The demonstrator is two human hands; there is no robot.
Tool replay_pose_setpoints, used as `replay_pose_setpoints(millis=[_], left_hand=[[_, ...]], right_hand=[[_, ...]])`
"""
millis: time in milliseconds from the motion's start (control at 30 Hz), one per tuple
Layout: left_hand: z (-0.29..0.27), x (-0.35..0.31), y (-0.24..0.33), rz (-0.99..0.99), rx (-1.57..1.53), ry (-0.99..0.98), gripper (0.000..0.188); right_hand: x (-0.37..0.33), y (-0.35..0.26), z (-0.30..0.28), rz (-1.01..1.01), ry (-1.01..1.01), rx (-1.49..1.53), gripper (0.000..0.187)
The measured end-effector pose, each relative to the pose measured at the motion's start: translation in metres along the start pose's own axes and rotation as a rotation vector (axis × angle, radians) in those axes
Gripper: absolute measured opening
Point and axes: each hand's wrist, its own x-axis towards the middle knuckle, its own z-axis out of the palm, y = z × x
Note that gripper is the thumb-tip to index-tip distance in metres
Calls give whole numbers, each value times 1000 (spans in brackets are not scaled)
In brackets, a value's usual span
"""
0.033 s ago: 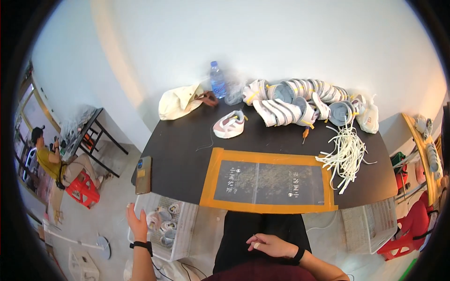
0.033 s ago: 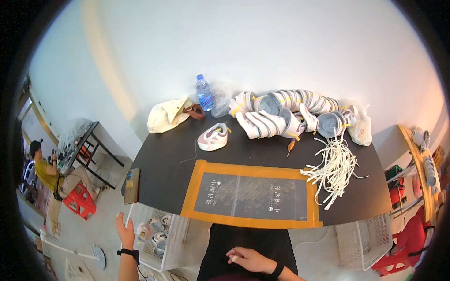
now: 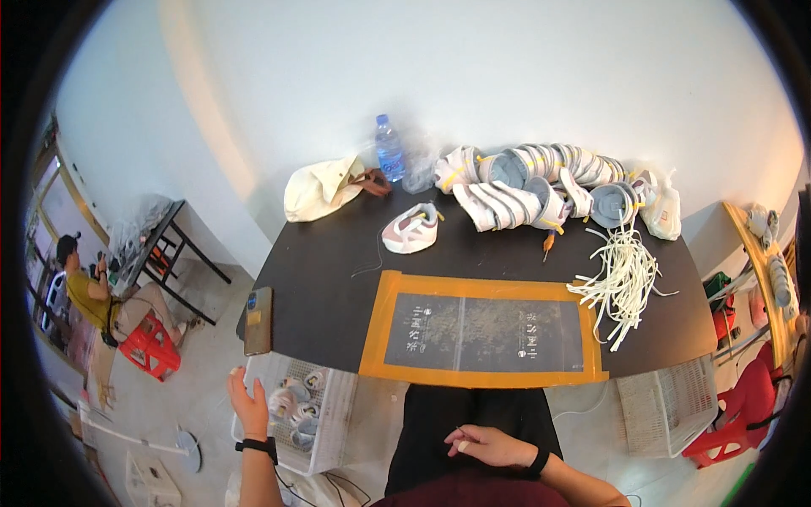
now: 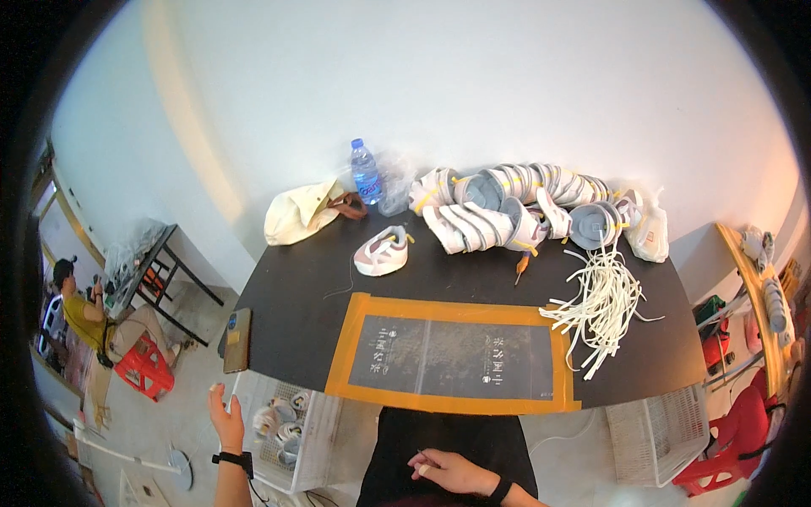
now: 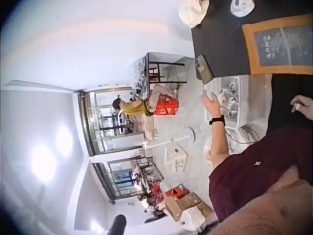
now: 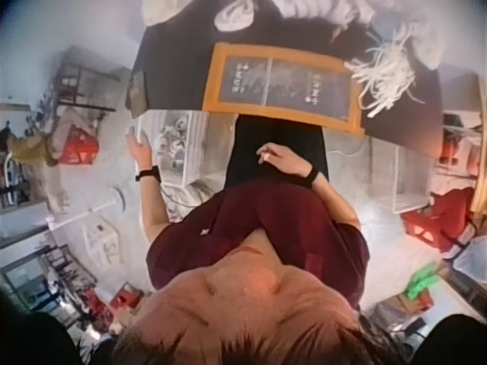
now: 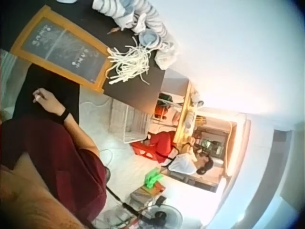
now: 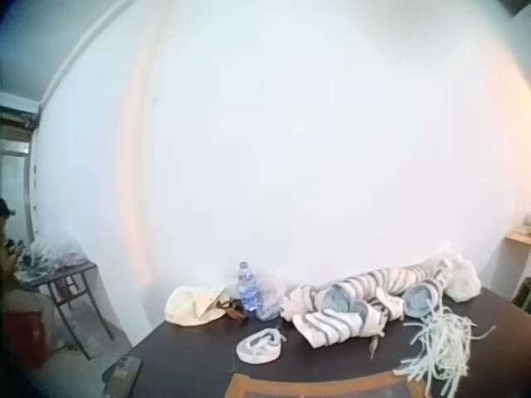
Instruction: Assembling components of a shoe upper by hand in a workshop environment.
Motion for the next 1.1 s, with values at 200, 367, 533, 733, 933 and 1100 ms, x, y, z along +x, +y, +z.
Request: replay_pose_setpoints(millis=[200,367,533,733,933,1100], left_hand=[[12,61,181,515,-183,-242,31],[98,125,273,657,-277,-360,34],[169,175,350,697,-161,-429,36],[219,190,353,705,84,-571,35],[139,146,372,979,103,-507,13],[47,63,374,1387,156,-466,16]], right_hand=[[-2,8,-7,-30,-61,-65,38],[-6,13,-12,-100,-189,-45,30],[-36,-6,-8,-153,50,-130,26],[-58,-2,-10,-219,193,-68,22],[-80,-20,-21,-470,599,-127,16],[-78,-72,-63,-421,849,-93,35]])
